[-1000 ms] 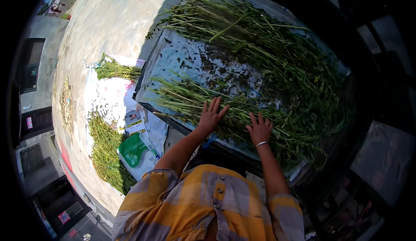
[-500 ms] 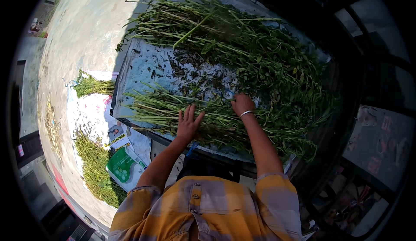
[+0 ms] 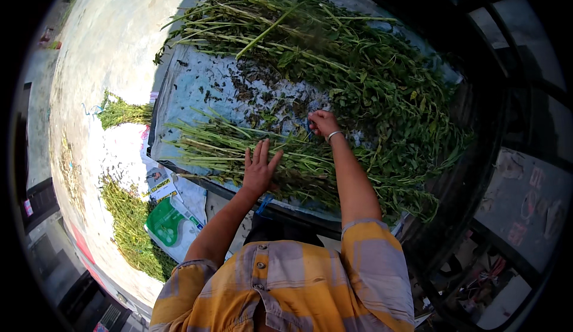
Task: The person gathers long green plant stems from a table and arranges them into bundles. They use a blue plastic strip to tie the stems together, creating a neat bunch. The person then places the finished bundle onto a white sack on the ground and repeats the process with the remaining stems.
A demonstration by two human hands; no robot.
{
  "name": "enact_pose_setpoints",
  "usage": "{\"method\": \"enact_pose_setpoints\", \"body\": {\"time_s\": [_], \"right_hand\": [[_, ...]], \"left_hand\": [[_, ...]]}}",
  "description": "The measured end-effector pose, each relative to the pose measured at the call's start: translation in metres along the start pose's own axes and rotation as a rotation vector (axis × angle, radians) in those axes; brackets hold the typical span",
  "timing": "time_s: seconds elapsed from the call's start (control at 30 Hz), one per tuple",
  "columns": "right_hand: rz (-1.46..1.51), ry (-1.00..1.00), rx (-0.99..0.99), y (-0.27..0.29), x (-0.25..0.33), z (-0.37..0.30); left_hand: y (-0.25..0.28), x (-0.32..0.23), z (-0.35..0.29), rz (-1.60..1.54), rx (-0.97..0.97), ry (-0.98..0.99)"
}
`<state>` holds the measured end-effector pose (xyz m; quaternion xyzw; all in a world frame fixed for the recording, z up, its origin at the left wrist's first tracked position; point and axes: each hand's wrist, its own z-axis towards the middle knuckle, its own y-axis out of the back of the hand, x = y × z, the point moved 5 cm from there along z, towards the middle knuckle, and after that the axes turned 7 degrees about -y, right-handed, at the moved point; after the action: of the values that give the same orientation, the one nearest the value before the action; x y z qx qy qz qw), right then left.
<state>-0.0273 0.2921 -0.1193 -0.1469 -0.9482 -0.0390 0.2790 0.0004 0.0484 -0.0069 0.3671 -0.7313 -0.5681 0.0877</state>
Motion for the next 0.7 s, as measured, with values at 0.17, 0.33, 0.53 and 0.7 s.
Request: {"method": "enact_pose_setpoints", "body": {"time_s": [0.17, 0.33, 0.53, 0.7], "right_hand": [[-0.893, 0.324, -0.448, -0.031, 0.016, -0.006], [-0.991, 0.198, -0.462, -0.050, -0.001, 0.010], [-0.384, 0.144, -0.182, -0.037, -0.003, 0.002], [-0.313, 0.382, -0.117, -0.045, 0.002, -0.012]], "left_hand": [[0.002, 0.001, 0.004, -0.003, 0.038, -0.017], [0.007, 0.000, 0.009, -0.017, 0.062, -0.024], [0.000, 0.007, 0.010, -0.005, 0.010, -0.019], [0.000, 0.004, 0.011, 0.029, -0.051, -0.031]]}}
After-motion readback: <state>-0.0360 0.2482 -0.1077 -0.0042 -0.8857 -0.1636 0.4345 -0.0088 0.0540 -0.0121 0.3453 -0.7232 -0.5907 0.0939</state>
